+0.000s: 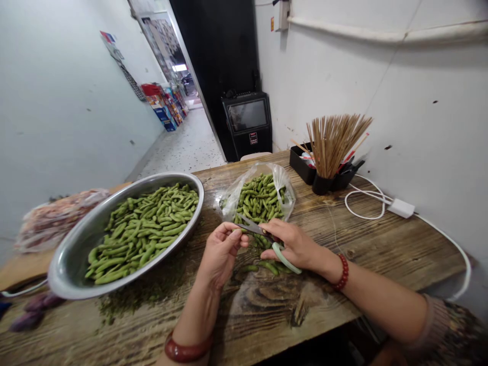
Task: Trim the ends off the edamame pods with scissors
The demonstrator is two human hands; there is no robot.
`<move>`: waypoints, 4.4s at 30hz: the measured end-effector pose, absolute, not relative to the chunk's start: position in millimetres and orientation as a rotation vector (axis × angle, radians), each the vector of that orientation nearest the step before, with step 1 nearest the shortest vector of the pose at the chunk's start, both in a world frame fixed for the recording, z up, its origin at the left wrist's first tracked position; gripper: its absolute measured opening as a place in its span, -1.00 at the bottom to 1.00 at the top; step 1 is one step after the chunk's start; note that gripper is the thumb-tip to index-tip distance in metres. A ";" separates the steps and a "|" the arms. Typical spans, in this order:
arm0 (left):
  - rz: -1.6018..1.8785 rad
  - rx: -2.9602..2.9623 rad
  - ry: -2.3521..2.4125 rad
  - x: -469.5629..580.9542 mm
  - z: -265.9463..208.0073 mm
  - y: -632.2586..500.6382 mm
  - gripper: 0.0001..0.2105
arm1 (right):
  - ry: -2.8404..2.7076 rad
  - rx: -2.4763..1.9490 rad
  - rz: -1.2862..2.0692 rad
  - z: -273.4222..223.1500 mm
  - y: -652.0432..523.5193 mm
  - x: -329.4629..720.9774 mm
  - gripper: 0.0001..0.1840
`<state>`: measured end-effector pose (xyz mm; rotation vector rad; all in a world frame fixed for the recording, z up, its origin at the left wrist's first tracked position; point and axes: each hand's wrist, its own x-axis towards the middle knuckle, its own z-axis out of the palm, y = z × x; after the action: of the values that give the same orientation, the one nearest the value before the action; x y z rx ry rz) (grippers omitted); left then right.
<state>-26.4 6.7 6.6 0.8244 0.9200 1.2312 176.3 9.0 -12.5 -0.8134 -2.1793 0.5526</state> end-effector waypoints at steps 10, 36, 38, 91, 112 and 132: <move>1.276 0.847 0.956 -31.7 10.2 9.2 -0.77 | -2.227 -0.828 0.549 -15.9 9.8 178.2 -0.49; 0.685 1.916 1.244 -41.7 11.7 8.4 -0.95 | -2.045 -0.895 0.541 -16.9 15.3 180.2 -0.54; 0.865 1.709 1.244 -40.5 17.8 7.4 -0.92 | -2.036 -0.894 0.554 -15.6 14.7 180.3 -0.52; 1.156 1.114 1.053 -32.2 10.1 2.7 -0.84 | -2.118 -0.820 0.635 -17.8 9.4 176.4 -0.47; 1.219 0.874 0.961 -26.0 14.4 2.4 -0.74 | -2.135 -0.855 0.542 -17.0 9.0 174.5 -0.29; 1.187 0.906 0.997 -26.1 10.8 3.0 -0.74 | -2.163 -0.812 0.572 -15.8 8.7 174.8 -0.47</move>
<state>-26.1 3.0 10.8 0.9055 0.9966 1.1871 174.8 8.7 -15.8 -0.8123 -2.1634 0.5720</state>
